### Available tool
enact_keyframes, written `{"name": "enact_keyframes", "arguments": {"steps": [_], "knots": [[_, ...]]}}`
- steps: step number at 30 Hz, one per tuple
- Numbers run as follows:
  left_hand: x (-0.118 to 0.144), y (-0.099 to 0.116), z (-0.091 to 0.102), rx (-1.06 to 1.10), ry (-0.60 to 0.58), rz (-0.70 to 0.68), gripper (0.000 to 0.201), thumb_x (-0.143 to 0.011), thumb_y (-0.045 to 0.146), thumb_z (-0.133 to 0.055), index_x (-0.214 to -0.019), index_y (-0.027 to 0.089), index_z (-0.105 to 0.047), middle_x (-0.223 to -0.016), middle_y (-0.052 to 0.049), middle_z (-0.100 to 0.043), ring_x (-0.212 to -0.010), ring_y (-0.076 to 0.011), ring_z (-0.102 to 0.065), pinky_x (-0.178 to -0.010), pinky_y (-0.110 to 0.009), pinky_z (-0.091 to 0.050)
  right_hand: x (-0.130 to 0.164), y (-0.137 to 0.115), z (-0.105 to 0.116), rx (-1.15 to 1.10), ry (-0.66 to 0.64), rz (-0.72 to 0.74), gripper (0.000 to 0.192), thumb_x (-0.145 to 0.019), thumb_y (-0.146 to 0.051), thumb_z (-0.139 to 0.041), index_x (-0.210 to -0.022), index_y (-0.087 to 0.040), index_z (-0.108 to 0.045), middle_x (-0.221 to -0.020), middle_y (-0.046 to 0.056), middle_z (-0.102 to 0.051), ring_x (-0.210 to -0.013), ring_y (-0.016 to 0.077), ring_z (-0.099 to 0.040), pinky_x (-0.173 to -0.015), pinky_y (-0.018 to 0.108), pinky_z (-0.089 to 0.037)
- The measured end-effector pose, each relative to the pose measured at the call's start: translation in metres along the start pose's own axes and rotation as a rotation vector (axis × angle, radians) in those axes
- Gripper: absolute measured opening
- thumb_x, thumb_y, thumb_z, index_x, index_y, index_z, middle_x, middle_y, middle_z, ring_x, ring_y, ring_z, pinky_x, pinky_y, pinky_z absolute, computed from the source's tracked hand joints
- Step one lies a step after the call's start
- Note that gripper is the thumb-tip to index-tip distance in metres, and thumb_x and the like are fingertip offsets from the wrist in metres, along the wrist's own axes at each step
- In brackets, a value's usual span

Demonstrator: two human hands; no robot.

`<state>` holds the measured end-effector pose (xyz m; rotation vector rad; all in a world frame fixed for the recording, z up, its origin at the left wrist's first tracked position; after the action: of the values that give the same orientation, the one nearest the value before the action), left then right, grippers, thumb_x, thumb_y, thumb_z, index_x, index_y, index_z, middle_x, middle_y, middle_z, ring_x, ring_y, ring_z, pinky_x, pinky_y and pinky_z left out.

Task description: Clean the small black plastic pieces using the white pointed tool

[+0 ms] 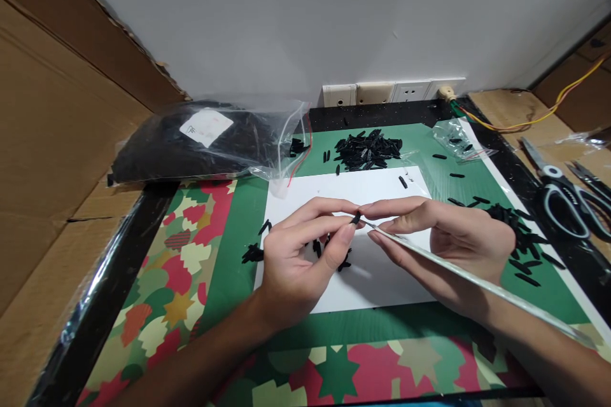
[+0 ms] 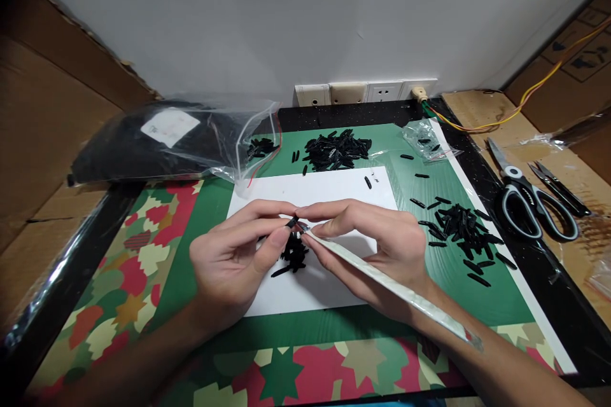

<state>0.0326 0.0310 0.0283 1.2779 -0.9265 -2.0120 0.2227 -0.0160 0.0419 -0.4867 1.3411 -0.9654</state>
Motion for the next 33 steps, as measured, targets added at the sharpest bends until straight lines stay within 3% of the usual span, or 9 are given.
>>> {"name": "enact_keyframes", "arguments": {"steps": [6,9,14,17,23,29,33], "knots": [[0.0,0.001,0.0,-0.04,-0.005,-0.041,0.019,-0.098,0.003,-0.07,-0.101,0.019,-0.082,-0.117,-0.009,-0.079,-0.103,-0.0189,-0.076,-0.084,-0.03,-0.062,-0.001,0.0,0.001,-0.076,-0.005,-0.059,0.023,-0.088,-0.001,-0.082,-0.094,-0.024,-0.078,-0.106,0.004,-0.087,-0.097,0.0244,-0.085,-0.086,0.039,-0.071],[-0.001,0.002,0.0,-0.089,0.015,-0.063,0.018,-0.098,0.004,-0.071,-0.101,0.019,-0.081,-0.119,-0.009,-0.079,-0.104,-0.0196,-0.076,-0.082,-0.031,-0.062,-0.001,0.003,0.001,-0.124,0.028,-0.183,0.017,-0.089,-0.006,-0.084,-0.089,-0.022,-0.079,-0.103,0.005,-0.087,-0.093,0.023,-0.086,-0.08,0.032,-0.072],[-0.001,0.002,0.0,-0.207,0.036,-0.134,0.014,-0.098,0.007,-0.075,-0.099,0.019,-0.081,-0.118,-0.009,-0.078,-0.085,-0.0144,-0.07,-0.075,-0.03,-0.061,-0.002,0.01,-0.003,-0.272,0.022,-0.362,0.012,-0.088,-0.015,-0.089,-0.084,-0.021,-0.08,-0.1,0.006,-0.088,-0.092,0.0234,-0.086,-0.079,0.031,-0.072],[-0.001,0.002,0.0,-0.257,0.042,-0.195,0.016,-0.096,0.006,-0.076,-0.104,0.02,-0.081,-0.119,-0.009,-0.078,-0.085,-0.0148,-0.069,-0.072,-0.03,-0.06,-0.004,0.015,-0.005,-0.353,0.001,-0.425,0.012,-0.088,-0.016,-0.09,-0.084,-0.021,-0.08,-0.1,0.006,-0.088,-0.09,0.022,-0.086,-0.08,0.03,-0.072],[-0.002,0.0,-0.002,-0.333,0.015,-0.269,0.023,-0.095,0.001,-0.075,-0.108,0.02,-0.079,-0.12,-0.01,-0.078,-0.091,-0.0163,-0.07,-0.073,-0.03,-0.06,-0.007,0.021,-0.007,-0.463,-0.011,-0.488,0.018,-0.088,-0.026,-0.092,-0.082,-0.021,-0.076,-0.099,0.005,-0.088,-0.093,0.0221,-0.086,-0.085,0.033,-0.071],[-0.004,0.0,-0.003,-0.289,0.005,-0.21,0.021,-0.093,0.0,-0.076,-0.104,0.018,-0.079,-0.115,-0.009,-0.076,-0.089,-0.0152,-0.069,-0.072,-0.029,-0.058,-0.005,0.023,-0.007,-0.48,-0.031,-0.519,0.024,-0.086,-0.032,-0.095,-0.081,-0.02,-0.074,-0.103,0.006,-0.088,-0.096,0.0238,-0.086,-0.087,0.036,-0.071],[-0.003,-0.001,-0.002,-0.324,-0.012,-0.243,0.022,-0.092,-0.001,-0.077,-0.106,0.017,-0.078,-0.115,-0.009,-0.074,-0.088,-0.0146,-0.067,-0.069,-0.028,-0.055,-0.007,0.022,-0.007,-0.452,-0.039,-0.526,0.023,-0.086,-0.031,-0.094,-0.079,-0.02,-0.075,-0.102,0.007,-0.088,-0.092,0.023,-0.086,-0.084,0.035,-0.071]]}}
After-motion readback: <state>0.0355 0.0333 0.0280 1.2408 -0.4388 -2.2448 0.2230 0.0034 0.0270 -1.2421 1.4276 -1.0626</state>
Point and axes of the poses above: each hand's wrist, its own x-axis away from the middle knuckle, its own z-axis out of the back of the hand, y = z × x, the point moved 3 cm from there along -x, towards the middle knuckle
